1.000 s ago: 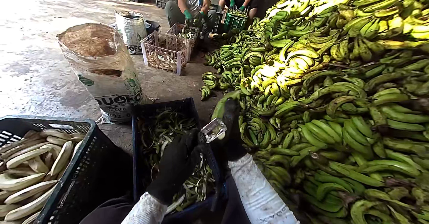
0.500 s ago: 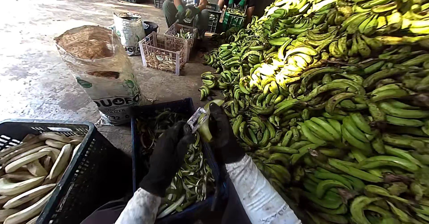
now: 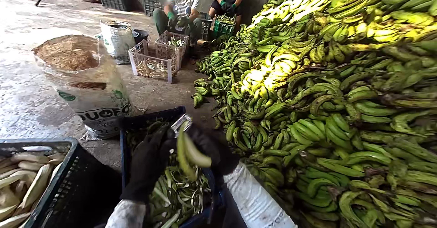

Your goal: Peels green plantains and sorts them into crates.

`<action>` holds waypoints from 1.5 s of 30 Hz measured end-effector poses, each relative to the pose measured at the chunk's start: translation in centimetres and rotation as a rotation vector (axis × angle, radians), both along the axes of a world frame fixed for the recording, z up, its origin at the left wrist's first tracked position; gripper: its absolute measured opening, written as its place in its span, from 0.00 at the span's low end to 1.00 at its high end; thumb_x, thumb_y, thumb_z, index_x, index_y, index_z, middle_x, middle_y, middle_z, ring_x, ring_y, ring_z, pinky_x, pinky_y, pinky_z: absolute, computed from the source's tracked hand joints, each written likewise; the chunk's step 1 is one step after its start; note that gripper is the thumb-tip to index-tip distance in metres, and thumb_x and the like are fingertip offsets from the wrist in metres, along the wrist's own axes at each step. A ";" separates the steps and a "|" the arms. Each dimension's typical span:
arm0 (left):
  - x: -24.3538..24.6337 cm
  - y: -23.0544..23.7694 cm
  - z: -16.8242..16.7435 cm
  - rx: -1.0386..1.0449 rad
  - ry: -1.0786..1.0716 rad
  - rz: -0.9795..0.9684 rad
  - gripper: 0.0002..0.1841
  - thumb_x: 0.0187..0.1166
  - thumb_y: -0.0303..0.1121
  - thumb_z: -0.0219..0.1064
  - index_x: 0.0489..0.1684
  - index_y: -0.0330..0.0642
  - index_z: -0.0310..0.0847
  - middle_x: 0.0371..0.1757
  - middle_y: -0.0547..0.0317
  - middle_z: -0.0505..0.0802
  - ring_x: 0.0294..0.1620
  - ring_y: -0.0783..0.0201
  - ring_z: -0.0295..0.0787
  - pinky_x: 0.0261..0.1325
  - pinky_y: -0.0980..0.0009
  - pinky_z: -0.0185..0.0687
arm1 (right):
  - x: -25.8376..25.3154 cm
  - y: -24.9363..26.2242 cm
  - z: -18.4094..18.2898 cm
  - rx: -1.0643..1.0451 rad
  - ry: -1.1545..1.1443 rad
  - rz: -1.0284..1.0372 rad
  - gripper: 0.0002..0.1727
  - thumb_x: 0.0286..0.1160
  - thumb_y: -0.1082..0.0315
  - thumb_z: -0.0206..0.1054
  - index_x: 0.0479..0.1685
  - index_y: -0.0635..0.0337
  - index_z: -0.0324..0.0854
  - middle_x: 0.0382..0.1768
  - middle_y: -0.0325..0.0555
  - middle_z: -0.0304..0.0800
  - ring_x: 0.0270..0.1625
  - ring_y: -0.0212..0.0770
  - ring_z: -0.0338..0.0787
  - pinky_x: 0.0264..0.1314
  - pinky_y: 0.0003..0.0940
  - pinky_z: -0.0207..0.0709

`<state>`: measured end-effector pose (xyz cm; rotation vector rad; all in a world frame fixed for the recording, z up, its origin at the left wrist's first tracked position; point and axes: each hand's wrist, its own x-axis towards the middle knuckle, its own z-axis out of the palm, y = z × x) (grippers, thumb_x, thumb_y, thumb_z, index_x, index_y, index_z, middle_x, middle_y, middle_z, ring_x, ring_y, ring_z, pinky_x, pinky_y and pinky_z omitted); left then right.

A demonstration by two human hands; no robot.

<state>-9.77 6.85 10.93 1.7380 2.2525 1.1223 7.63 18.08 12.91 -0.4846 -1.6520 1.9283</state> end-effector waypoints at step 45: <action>3.1 -1.1 0.2 -0.055 -0.573 0.062 0.32 0.75 0.45 0.70 0.83 0.51 0.72 0.56 0.52 0.91 0.43 0.62 0.88 0.47 0.53 0.84 | -1.9 -0.1 -0.3 -0.277 0.135 -0.355 0.23 0.84 0.63 0.60 0.73 0.64 0.69 0.48 0.51 0.88 0.44 0.39 0.89 0.48 0.36 0.86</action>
